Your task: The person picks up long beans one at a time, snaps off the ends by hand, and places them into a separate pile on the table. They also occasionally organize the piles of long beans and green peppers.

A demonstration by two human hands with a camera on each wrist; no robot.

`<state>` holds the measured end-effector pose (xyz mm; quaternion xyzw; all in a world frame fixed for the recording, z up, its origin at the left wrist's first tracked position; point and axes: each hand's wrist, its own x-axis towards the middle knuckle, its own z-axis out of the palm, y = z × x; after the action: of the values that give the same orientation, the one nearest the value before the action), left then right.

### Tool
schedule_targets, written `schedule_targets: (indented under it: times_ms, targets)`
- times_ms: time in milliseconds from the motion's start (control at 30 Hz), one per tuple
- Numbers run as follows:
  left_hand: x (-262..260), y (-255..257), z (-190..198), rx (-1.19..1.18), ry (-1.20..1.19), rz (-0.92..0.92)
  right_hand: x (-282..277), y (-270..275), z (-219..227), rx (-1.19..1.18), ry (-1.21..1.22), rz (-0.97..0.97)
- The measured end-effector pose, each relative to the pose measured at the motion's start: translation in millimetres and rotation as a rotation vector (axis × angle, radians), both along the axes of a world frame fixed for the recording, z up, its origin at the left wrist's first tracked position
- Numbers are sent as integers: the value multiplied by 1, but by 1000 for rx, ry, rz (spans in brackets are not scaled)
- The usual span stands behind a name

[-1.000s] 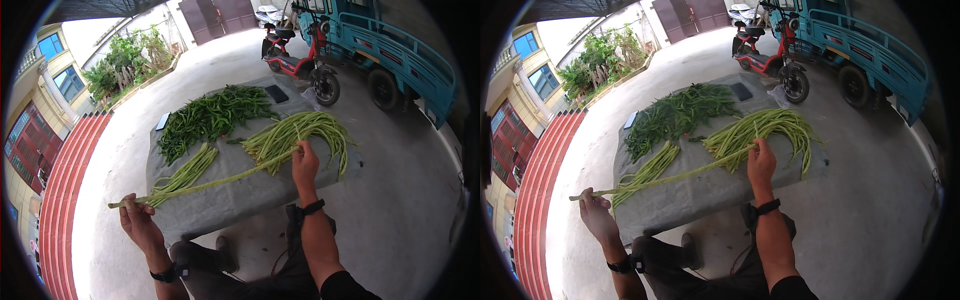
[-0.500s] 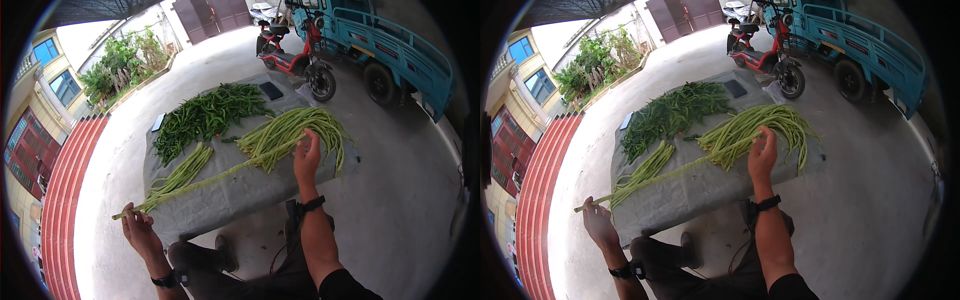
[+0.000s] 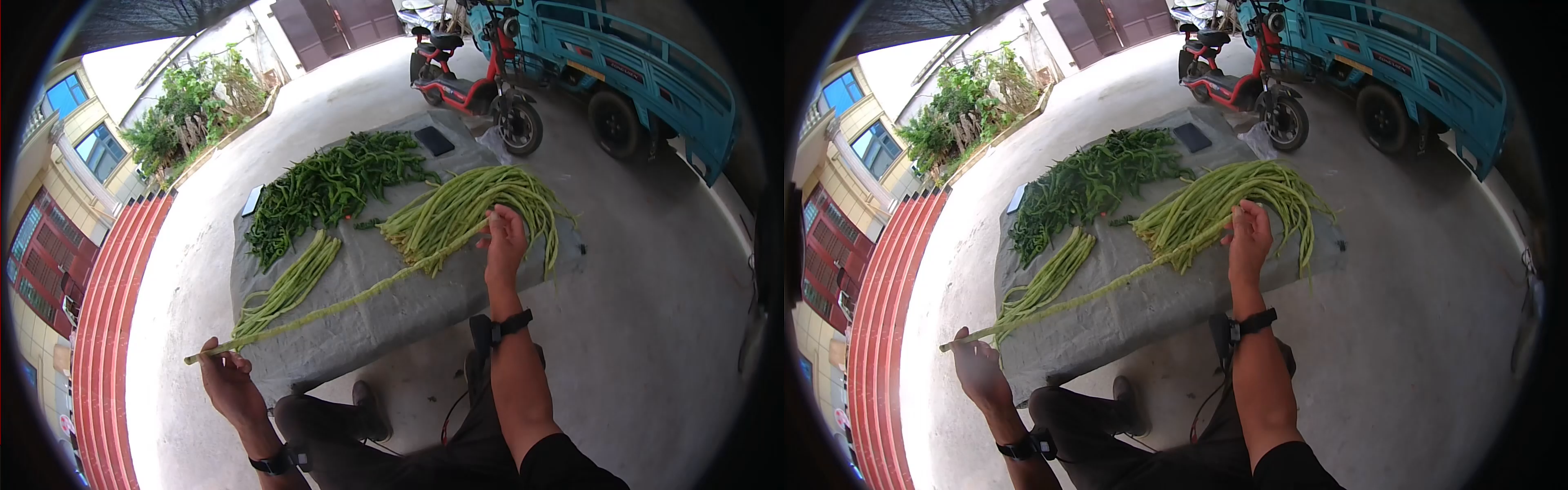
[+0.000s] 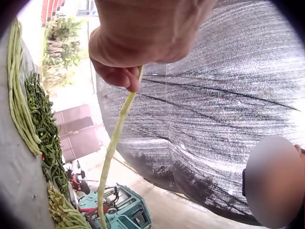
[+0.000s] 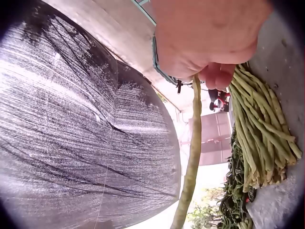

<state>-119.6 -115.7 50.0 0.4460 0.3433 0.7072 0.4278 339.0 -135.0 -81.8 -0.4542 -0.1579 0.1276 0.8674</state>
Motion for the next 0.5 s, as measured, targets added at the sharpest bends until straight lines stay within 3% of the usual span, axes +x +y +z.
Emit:
schedule_targets:
  times_ms: [267, 500]
  targets:
    - [6, -4, 11, 60, 46, -31, -3, 0, -2, -170, -146, -37]
    - [9, -6, 12, 92, 204, 62, -3, 0, -5, -251, -212, -62]
